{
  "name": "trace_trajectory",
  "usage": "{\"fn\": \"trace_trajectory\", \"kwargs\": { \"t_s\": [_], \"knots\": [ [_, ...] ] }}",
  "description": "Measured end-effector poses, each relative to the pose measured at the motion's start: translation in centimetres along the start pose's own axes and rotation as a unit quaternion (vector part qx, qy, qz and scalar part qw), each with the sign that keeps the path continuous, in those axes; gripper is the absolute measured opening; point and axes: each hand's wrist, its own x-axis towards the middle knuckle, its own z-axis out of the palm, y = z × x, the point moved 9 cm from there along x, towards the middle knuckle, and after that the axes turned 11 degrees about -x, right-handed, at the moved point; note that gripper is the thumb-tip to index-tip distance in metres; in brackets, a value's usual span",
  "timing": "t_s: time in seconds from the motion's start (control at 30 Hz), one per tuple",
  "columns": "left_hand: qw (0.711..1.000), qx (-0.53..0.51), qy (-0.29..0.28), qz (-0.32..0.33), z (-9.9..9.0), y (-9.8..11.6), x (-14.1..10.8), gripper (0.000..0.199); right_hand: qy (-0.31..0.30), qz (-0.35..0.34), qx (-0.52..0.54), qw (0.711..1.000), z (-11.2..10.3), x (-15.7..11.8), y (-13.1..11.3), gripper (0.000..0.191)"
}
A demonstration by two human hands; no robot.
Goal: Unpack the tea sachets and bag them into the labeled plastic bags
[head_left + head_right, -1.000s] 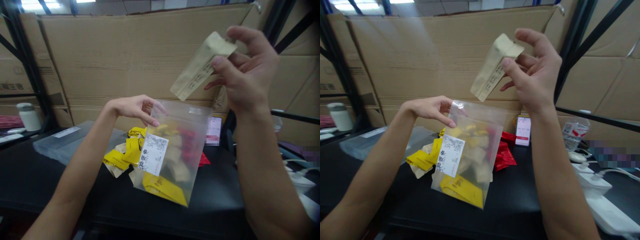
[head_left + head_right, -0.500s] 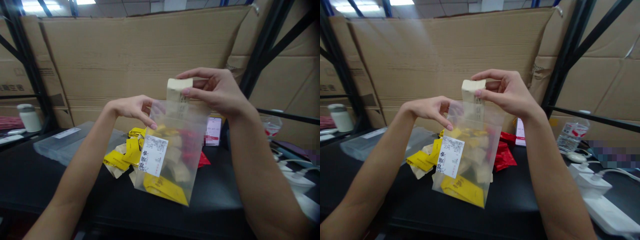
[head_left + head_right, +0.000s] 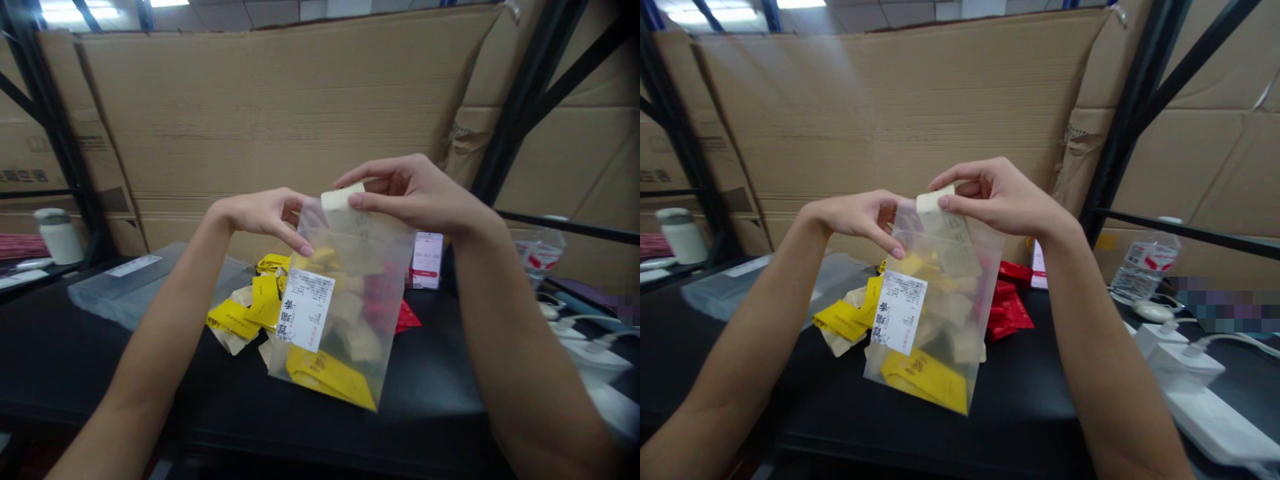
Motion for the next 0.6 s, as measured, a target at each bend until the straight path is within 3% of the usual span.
{"fn": "trace_trajectory", "kwargs": {
  "t_s": [0.2, 0.43, 0.6],
  "knots": [
    [1.000, -0.002, -0.011, -0.001, 0.1, 0.0, 0.0, 0.048, 0.001, -0.007, -0.003, 1.000, 0.0, 0.0, -0.3, 0.036],
    [1.000, -0.007, -0.018, -0.013, 0.3, 0.1, -0.1, 0.057, 0.143, -0.033, 0.009, 0.989, -2.8, -0.8, -0.9, 0.030],
    [0.999, -0.025, -0.018, -0.012, 0.5, 0.1, 0.1, 0.053, 0.093, -0.019, -0.016, 0.995, -2.0, -0.6, -0.6, 0.035]
  ]
}}
